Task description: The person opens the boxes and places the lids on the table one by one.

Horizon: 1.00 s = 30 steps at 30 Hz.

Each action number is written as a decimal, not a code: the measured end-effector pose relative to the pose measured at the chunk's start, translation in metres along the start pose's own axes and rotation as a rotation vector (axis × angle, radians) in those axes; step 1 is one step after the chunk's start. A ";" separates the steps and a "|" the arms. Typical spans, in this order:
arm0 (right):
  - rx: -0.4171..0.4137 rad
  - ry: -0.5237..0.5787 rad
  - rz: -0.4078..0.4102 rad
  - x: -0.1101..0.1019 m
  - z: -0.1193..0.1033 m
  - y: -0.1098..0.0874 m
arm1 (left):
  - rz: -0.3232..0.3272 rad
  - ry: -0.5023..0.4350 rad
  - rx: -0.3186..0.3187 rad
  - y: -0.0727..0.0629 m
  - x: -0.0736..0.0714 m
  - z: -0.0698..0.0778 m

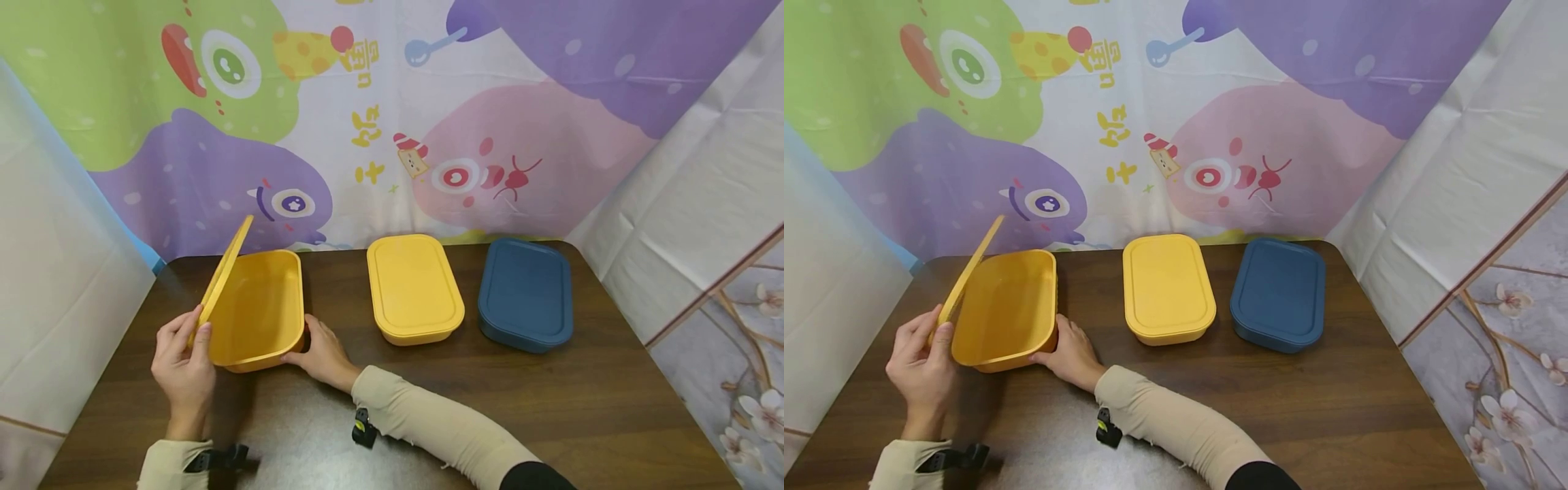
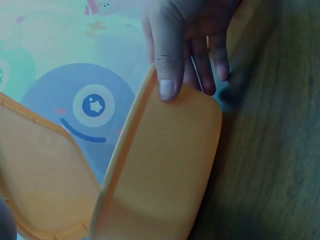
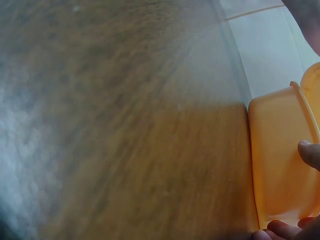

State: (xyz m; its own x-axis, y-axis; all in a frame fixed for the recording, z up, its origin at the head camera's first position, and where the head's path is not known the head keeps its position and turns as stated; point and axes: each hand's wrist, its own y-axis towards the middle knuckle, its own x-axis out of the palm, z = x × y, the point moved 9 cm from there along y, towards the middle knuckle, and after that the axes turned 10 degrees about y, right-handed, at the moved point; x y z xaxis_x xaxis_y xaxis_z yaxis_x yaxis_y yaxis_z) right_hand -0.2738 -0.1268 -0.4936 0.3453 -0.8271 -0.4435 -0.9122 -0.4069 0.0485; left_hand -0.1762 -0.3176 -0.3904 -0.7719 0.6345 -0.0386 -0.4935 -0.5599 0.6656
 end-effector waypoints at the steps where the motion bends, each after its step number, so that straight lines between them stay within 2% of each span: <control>1: 0.000 -0.001 0.000 0.000 0.000 0.000 | 0.008 -0.007 -0.004 0.001 -0.001 0.000; 7: -0.015 0.003 0.007 0.000 -0.001 -0.001 | 0.072 -0.020 -0.048 0.004 -0.008 0.001; 13: -0.015 0.017 0.010 0.000 0.000 -0.002 | 0.133 -0.106 -0.088 0.010 -0.014 0.004; 19: -0.017 0.018 0.009 0.000 -0.001 -0.002 | 0.195 -0.153 -0.148 0.013 -0.022 -0.010; 26: -0.017 0.026 0.013 0.000 -0.001 -0.002 | 0.247 -0.331 -0.246 0.015 -0.029 -0.024; 30: -0.013 0.021 0.016 0.000 -0.001 -0.003 | 0.281 -0.367 -0.276 0.015 -0.032 -0.026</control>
State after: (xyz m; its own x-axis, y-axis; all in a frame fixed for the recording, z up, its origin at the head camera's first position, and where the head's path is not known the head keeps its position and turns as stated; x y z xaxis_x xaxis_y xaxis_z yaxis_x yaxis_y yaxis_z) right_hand -0.2712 -0.1259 -0.4922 0.3351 -0.8416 -0.4235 -0.9149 -0.3981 0.0672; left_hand -0.1693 -0.3603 -0.3989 -0.7234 0.5566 0.4086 -0.4128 -0.8230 0.3902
